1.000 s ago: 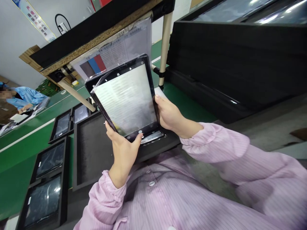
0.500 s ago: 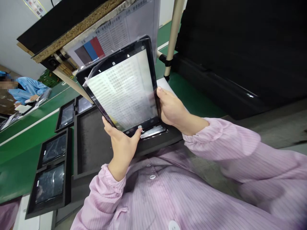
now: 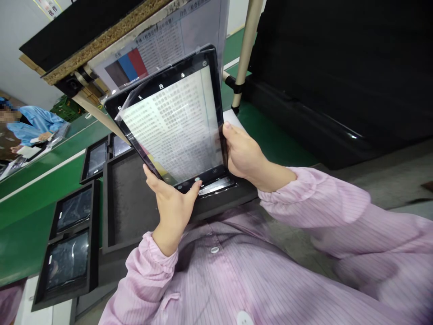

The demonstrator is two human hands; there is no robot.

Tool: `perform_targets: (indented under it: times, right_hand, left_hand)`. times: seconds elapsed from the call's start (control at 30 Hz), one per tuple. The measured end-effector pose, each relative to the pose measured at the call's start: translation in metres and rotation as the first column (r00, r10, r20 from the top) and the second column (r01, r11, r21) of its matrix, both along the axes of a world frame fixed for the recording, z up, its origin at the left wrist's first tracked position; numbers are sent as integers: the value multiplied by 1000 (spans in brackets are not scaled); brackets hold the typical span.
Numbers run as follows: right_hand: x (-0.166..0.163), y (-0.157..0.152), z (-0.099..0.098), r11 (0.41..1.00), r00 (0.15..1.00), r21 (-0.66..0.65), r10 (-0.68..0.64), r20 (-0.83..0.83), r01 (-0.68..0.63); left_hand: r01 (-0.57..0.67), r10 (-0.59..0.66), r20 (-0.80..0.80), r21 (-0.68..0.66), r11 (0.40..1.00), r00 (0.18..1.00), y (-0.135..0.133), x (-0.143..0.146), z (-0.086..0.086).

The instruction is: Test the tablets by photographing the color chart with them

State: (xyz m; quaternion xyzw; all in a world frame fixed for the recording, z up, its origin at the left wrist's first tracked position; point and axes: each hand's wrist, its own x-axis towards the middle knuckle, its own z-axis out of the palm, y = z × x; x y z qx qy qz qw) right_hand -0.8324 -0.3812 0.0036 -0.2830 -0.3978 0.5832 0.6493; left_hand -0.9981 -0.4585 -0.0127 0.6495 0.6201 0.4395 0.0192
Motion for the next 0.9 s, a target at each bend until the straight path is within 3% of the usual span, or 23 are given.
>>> perform_targets:
  times: [0.23,0.33,0.4,0.53,0.6,0.67,0.8,0.9]
  right_hand:
    - [-1,-1,2,1000,999,-19,-25,32,26]
    - [-1,-4,3,998,999,-60,-7,33,9]
    - [-1,-10,5,996,999,-83,30,34,-27]
    - [-2,-28,19,994,984,88,54,170,-70]
    - [-3,-37,32,970,961,217,44,272,-106]
    - [-5,-43,48,942,941,310,15,338,-126]
    - [-13,-43,71,910,895,400,-82,439,-113]
    - [-21,-38,75,897,845,430,-151,513,-101]
  left_hand:
    - [-2,2,29,-4,1000,1000,-1,-1,-2]
    - [76,-78,146,24,997,986,-1,-10,-1]
    - [141,-158,348,74,987,924,-1,-22,3]
    - [233,-195,746,55,971,636,-8,-52,15]
    - [271,-186,806,33,962,562,-14,-65,20]
    - [282,-187,823,34,959,537,-18,-74,22]
    - [305,-203,850,53,951,485,-22,-80,21]
    - [301,-204,871,68,951,446,-26,-82,22]
